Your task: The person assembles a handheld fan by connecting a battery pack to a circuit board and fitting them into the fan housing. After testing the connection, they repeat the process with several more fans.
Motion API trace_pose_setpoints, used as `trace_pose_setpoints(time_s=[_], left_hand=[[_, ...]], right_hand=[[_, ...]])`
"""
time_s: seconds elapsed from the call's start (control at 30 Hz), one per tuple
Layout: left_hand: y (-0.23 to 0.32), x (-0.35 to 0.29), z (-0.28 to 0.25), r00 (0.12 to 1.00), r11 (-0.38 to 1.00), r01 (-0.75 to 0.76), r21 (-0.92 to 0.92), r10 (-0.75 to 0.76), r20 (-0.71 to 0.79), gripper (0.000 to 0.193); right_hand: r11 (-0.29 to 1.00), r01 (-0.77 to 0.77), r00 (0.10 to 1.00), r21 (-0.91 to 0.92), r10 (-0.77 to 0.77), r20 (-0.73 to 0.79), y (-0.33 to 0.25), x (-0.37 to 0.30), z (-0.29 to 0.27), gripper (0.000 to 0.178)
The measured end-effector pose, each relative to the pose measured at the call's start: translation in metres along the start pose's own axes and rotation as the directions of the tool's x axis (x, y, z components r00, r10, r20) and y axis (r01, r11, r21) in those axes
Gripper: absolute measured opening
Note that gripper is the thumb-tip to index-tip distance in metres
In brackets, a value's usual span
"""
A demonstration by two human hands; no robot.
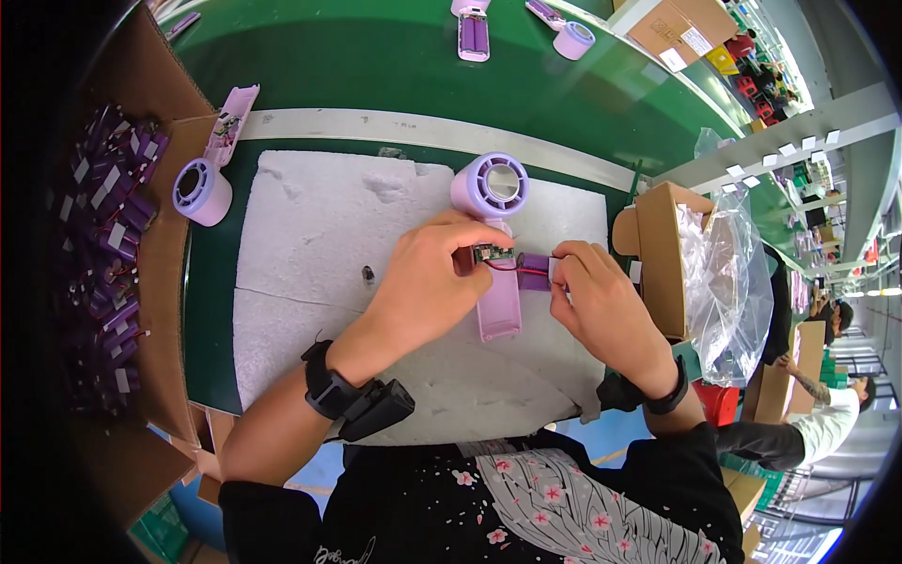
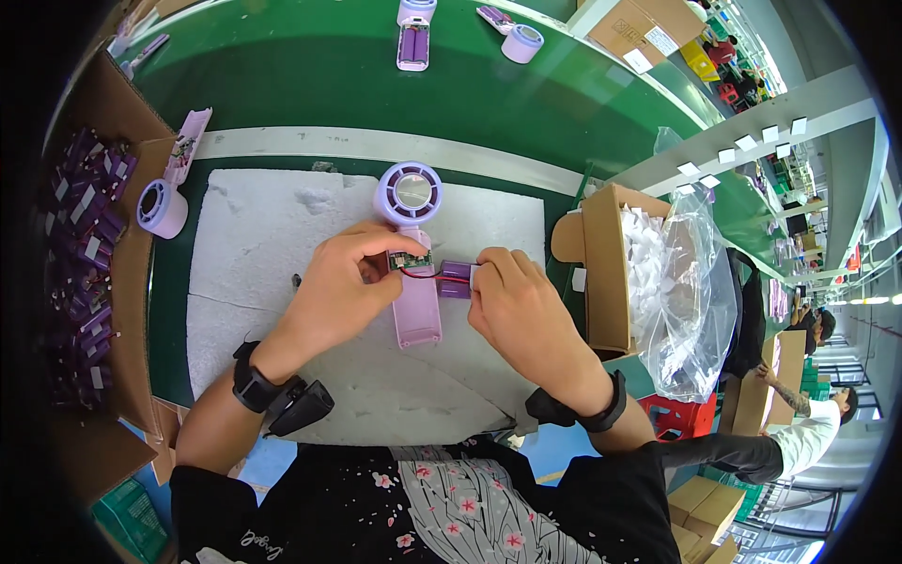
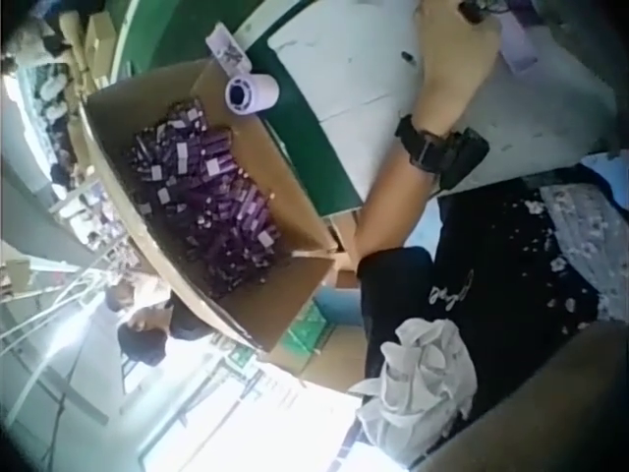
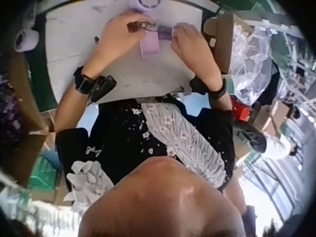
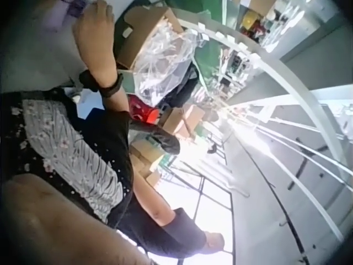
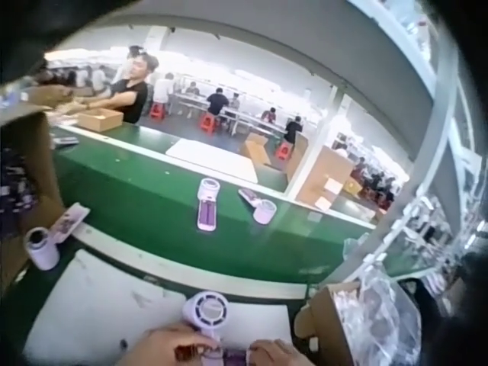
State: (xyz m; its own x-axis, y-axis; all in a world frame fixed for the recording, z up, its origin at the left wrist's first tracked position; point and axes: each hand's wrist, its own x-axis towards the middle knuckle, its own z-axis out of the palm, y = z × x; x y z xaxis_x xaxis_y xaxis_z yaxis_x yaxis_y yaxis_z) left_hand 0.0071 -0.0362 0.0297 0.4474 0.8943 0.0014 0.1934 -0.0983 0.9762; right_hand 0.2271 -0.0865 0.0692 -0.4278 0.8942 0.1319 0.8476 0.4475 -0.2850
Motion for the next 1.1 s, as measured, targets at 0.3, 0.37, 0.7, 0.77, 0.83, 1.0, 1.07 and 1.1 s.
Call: trace_pose_setpoints(time_s=[0.3,0.37,0.7,0.77,0.83,1.0,1.07,1.1], left_hand=[[-0.006,0.006,-0.015,0.999,1.0,-0.003,0.012,0.003,-0.045,0.03],[-0.004,0.008,-0.015,0.999,0.999,0.038,0.0,-0.038,-0.024,0.03],[-0.007,0.007,-0.013,0.998,0.998,0.047,-0.038,-0.048,-0.03,0.031],[-0.009,0.007,-0.011,0.998,0.999,-0.033,-0.042,0.03,-0.064,0.031],[-0.006,0.007,-0.013,0.999,1.0,-0.013,-0.023,0.012,-0.048,0.031],[0.007,0.006,-0.014,1.0,1.0,0.003,0.022,-0.003,-0.005,0.032],[0.004,0.004,-0.014,1.0,0.999,0.015,0.035,-0.015,0.011,0.033],[0.002,0.003,-0.014,1.0,0.999,0.005,0.045,-0.006,0.006,0.034]], right_hand=[[0.651,-0.525,0.84,0.548,0.293,0.457,0.021,0.003,-0.044,0.01],[0.404,-0.699,0.703,0.59,0.235,0.672,0.028,0.006,-0.043,0.011],[0.954,0.091,0.996,0.287,-0.087,-0.025,0.025,0.021,0.019,0.049],[0.947,0.082,0.996,0.311,-0.088,0.006,0.024,0.023,0.019,0.052],[0.936,0.068,0.994,0.344,-0.092,0.053,0.022,0.026,0.02,0.057],[0.448,-0.399,0.907,0.8,0.064,0.417,0.022,0.012,0.001,0.067],[0.063,-0.587,0.809,0.807,0.016,0.587,0.012,0.017,-0.006,0.078],[-0.132,-0.652,0.756,0.747,-0.038,0.654,0.01,0.018,-0.005,0.083]])
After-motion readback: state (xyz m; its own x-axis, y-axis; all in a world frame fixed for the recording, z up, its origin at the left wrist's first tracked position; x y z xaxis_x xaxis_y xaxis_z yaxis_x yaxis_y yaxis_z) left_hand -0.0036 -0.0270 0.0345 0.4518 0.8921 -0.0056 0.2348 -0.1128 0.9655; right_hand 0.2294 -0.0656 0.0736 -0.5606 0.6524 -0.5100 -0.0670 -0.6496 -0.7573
